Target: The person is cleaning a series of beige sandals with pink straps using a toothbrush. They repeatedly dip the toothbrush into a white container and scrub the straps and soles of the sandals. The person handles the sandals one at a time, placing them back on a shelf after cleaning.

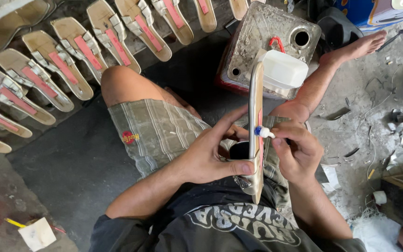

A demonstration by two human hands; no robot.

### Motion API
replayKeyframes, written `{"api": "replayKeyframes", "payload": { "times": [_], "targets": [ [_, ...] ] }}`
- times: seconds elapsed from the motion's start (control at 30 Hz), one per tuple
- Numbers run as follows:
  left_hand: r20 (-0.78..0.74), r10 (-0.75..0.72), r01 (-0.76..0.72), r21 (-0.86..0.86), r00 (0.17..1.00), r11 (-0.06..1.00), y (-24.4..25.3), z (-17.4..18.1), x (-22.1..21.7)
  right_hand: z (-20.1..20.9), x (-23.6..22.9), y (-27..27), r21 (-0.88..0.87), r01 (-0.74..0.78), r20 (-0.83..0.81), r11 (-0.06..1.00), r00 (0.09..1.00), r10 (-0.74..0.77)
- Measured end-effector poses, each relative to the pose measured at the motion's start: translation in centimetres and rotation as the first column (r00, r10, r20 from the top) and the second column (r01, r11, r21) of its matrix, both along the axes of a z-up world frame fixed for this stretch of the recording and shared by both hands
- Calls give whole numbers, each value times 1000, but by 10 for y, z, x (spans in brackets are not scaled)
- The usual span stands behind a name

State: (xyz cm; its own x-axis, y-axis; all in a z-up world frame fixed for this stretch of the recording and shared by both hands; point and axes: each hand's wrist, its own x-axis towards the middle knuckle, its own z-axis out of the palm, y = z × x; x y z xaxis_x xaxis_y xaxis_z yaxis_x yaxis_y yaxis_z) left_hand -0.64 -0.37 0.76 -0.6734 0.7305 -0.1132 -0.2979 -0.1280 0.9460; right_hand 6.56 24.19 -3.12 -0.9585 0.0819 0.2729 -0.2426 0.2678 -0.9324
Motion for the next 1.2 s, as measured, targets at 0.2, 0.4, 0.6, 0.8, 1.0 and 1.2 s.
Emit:
{"api": "replayKeyframes", "payload": {
  "times": [0.2, 0.4, 0.6, 0.8, 1.0, 1.2],
  "targets": [
    [17, 13, -14, 76, 1000, 997, -1, -5, -3, 8, 3, 0, 50, -43, -13, 998, 999, 43],
    [-48, 23, -16, 127, 999, 992, 1, -13, -3, 17, -7, 10, 196, -11, -73, 980, 997, 26],
    [56, 8, -18, 179, 998, 984, 5, -20, -1, 16, -9, 5, 214, -21, -89, 977, 995, 41],
    [92, 56, -71, 173, 994, 982, 6, -27, 2, 18, -11, 5, 237, -47, -157, 970, 984, 86],
    [144, 61, -83, 150, 988, 985, 9, -33, 3, 18, -8, 2, 253, -33, -136, 967, 988, 70],
    [131, 116, -140, 189, 985, 972, 5, -36, 2, 23, -10, 4, 286, -69, -156, 956, 981, 117]
  ]
}}
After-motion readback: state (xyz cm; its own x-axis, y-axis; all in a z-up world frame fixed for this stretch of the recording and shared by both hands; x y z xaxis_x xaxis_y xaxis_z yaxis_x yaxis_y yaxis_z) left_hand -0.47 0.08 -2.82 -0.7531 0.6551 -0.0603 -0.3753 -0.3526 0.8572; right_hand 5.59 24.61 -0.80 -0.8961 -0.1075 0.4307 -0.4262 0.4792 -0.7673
